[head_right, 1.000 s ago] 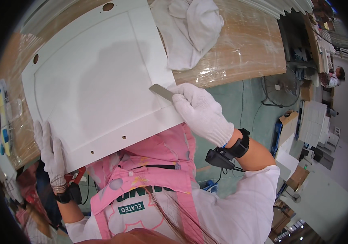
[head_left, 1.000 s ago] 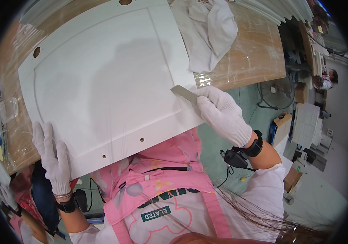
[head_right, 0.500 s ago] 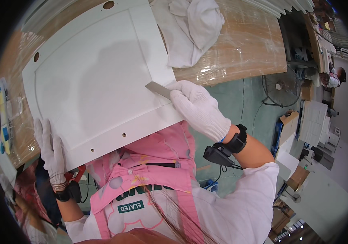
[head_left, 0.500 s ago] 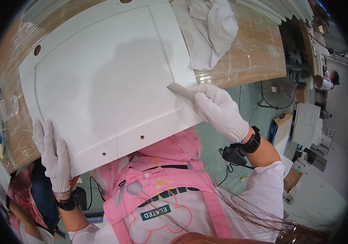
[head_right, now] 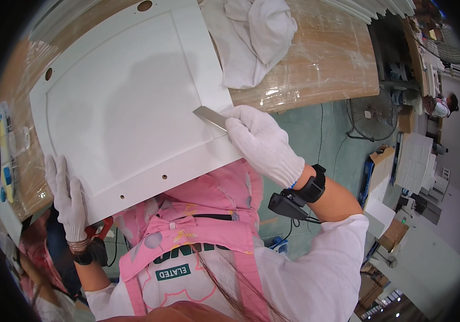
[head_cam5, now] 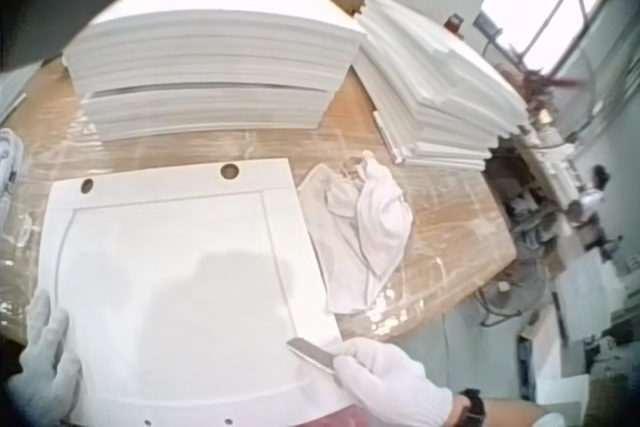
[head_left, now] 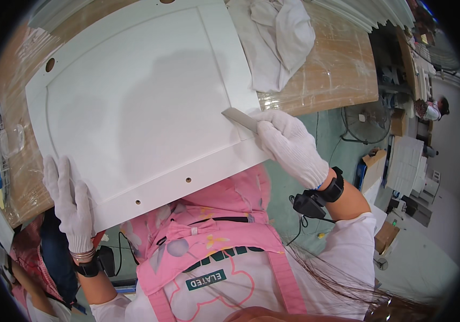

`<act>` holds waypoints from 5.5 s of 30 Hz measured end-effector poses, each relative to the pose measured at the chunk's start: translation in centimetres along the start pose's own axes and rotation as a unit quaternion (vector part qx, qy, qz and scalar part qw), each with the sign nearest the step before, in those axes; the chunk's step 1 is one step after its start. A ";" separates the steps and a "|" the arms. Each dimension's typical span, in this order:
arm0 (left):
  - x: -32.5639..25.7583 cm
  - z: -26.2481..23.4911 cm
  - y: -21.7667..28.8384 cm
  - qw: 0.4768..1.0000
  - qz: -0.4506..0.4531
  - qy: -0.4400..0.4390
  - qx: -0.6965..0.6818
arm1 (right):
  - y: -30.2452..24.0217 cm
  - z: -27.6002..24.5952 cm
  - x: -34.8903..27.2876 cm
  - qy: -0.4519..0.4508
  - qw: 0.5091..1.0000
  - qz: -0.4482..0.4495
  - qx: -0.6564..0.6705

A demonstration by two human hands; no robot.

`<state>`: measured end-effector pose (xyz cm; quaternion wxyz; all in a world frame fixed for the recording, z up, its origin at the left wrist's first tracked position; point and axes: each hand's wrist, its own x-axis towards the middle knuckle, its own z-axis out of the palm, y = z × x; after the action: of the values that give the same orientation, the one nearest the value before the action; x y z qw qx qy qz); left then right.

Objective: Cleaning and refining the surface of white cabinet door panels using a scraper, a sponge, and a cloth to remove excess material or residue.

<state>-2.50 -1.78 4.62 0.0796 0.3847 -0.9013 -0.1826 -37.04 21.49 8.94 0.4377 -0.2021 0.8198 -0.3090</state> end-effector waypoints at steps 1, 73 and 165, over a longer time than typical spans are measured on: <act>0.0 0.0 0.1 1.000 -0.001 0.000 0.000 | 0.0 0.0 0.0 0.000 1.000 -0.001 0.000; -5.6 0.7 0.2 0.981 -0.149 0.043 -0.116 | 3.2 3.6 -5.6 0.129 0.849 -0.252 -0.447; 3.9 -15.1 -20.5 0.672 -0.124 0.316 -0.658 | 11.9 -19.4 17.4 0.422 0.881 -0.158 -0.144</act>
<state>12.71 -21.70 10.56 0.5686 0.3754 -0.4127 -0.6045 -63.44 26.06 -1.19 -0.0378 -0.2404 0.9195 -0.3088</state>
